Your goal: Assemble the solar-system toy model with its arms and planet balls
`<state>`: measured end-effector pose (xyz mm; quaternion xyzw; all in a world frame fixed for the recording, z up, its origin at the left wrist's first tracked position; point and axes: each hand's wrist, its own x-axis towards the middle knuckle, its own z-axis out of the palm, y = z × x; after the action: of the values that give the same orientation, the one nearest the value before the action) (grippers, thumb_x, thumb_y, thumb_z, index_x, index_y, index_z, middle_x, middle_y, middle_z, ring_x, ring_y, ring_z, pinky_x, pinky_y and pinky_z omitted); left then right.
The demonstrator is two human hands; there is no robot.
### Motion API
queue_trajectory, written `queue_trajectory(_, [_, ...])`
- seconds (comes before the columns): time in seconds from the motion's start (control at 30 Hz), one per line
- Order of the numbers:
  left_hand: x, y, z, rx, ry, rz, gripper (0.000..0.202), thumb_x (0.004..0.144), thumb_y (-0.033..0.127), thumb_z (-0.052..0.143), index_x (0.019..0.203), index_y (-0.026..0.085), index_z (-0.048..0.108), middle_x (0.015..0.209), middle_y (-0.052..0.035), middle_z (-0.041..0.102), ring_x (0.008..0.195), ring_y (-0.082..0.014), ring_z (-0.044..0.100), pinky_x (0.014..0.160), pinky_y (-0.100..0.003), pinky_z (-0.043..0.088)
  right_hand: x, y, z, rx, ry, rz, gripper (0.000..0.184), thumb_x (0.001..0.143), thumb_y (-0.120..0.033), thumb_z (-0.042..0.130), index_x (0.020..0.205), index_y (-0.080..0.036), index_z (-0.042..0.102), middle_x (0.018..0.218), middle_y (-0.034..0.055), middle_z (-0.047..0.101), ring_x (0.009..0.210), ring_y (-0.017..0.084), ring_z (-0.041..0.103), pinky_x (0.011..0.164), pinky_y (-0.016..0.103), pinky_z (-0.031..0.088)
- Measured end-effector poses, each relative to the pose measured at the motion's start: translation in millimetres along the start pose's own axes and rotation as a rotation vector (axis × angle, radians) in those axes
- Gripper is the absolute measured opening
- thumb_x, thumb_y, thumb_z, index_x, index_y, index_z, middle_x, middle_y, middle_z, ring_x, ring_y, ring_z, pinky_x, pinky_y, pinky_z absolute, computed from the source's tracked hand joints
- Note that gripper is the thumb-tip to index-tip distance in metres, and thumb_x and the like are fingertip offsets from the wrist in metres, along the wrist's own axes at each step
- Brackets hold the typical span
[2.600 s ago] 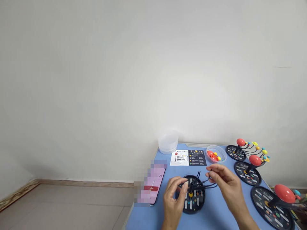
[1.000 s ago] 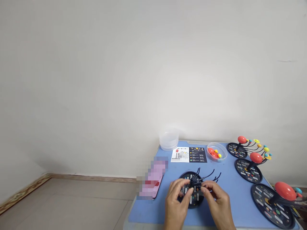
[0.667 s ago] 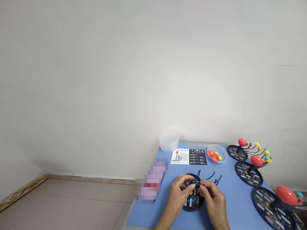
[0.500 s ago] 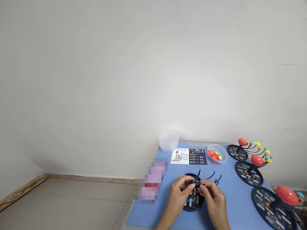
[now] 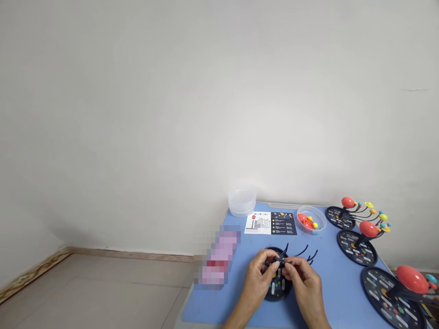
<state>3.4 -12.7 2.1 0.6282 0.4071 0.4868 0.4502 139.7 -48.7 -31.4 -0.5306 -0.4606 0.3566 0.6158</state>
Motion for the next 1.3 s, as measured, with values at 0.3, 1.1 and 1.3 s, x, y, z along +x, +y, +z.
queue_trajectory(0.3, [-1,-4,1.1,0.013,-0.034,0.0,0.009,0.081,0.027,0.058,0.082,0.019,0.063,0.078,-0.0012,0.061,0.075,-0.0178,0.06,0.061,-0.023,0.046,1,3,0,0.011,0.013,0.007,0.031,0.081,-0.048,0.064,0.085,-0.018,0.068,0.078,0.0058,0.071,0.071,0.02,0.066,0.067,0.029,0.056])
queue_trajectory(1.1, [0,-9,3.4,0.063,-0.024,0.106,0.012,0.085,0.027,0.053,0.083,0.02,0.061,0.085,-0.0039,0.059,0.081,-0.0202,0.059,0.067,-0.027,0.047,13,-11,-7,-0.231,-0.106,-0.137,0.022,0.085,-0.036,0.056,0.076,-0.019,0.067,0.066,0.0011,0.064,0.061,0.015,0.058,0.059,0.021,0.047])
queue_trajectory(1.3, [1,-15,6.5,0.027,0.001,0.119,0.012,0.085,0.027,0.054,0.08,0.019,0.062,0.081,-0.0035,0.059,0.076,-0.0195,0.059,0.064,-0.026,0.048,15,-10,-3,-0.199,-0.089,-0.102,0.022,0.083,-0.036,0.057,0.072,-0.019,0.066,0.066,0.0016,0.065,0.062,0.016,0.059,0.06,0.022,0.048])
